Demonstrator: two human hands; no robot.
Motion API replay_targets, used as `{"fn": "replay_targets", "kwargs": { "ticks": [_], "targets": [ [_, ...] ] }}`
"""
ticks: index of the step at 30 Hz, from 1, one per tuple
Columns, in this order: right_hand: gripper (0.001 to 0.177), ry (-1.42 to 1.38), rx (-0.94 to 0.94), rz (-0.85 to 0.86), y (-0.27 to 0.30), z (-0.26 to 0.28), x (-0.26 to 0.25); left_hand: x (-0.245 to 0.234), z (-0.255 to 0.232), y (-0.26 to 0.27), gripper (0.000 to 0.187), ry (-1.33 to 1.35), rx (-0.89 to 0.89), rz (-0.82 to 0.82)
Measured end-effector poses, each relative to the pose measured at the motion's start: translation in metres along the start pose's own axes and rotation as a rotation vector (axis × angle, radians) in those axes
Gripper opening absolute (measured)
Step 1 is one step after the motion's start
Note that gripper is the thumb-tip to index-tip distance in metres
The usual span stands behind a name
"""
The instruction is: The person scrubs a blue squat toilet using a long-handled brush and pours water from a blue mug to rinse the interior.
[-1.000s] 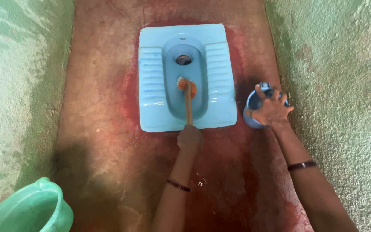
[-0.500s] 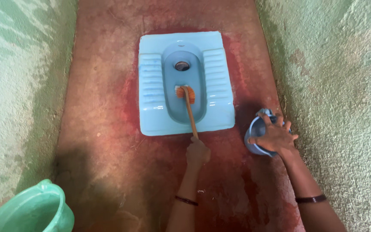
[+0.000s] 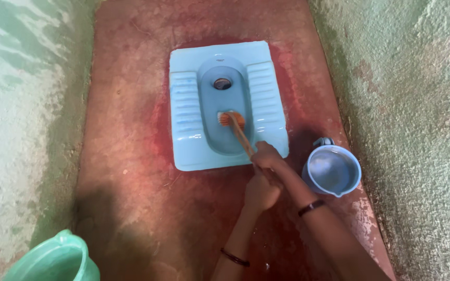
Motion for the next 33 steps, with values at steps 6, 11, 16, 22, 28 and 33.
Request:
{"fn": "replay_targets", "kwargs": {
  "ticks": [6, 11, 16, 22, 28, 33],
  "targets": [
    [0.03, 0.519, 0.093, 0.122, -0.011, -0.001, -0.043, 0.011, -0.039, 0.077, 0.083, 0.443, 0.324, -0.296],
    [0.027, 0.774, 0.072, 0.101, -0.002, 0.048, -0.089, 0.068, -0.031, 0.053, 0.073, 0.451, -0.027, -0.237],
    [0.028, 0.797, -0.02, 0.122, -0.027, 0.042, -0.057, 0.101, -0.03, 0.029, 0.063, 0.362, -0.163, -0.162],
    [0.058, 0.835, 0.057, 0.222, -0.024, 0.022, -0.051, 0.1, -0.027, 0.004, 0.052, 0.219, -0.23, -0.147],
    [0.038, 0.919, 0.01, 0.206, -0.029, 0.02, -0.064, 0.057, 0.008, -0.012, 0.04, -0.018, -0.198, -0.159],
    [0.044, 0.896, 0.007, 0.183, -0.035, 0.023, -0.059, -0.035, 0.046, 0.0, 0.035, -0.254, -0.045, -0.184]
  ]
}}
Point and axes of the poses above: each hand's wrist, its own y-axis away from the middle knuckle, its own x-axis out of the palm, z = x × y, the point moved 8 cm from there along -y, towards the middle knuckle, and after that the axes turned 14 degrees about -x, right-handed, at the moved point
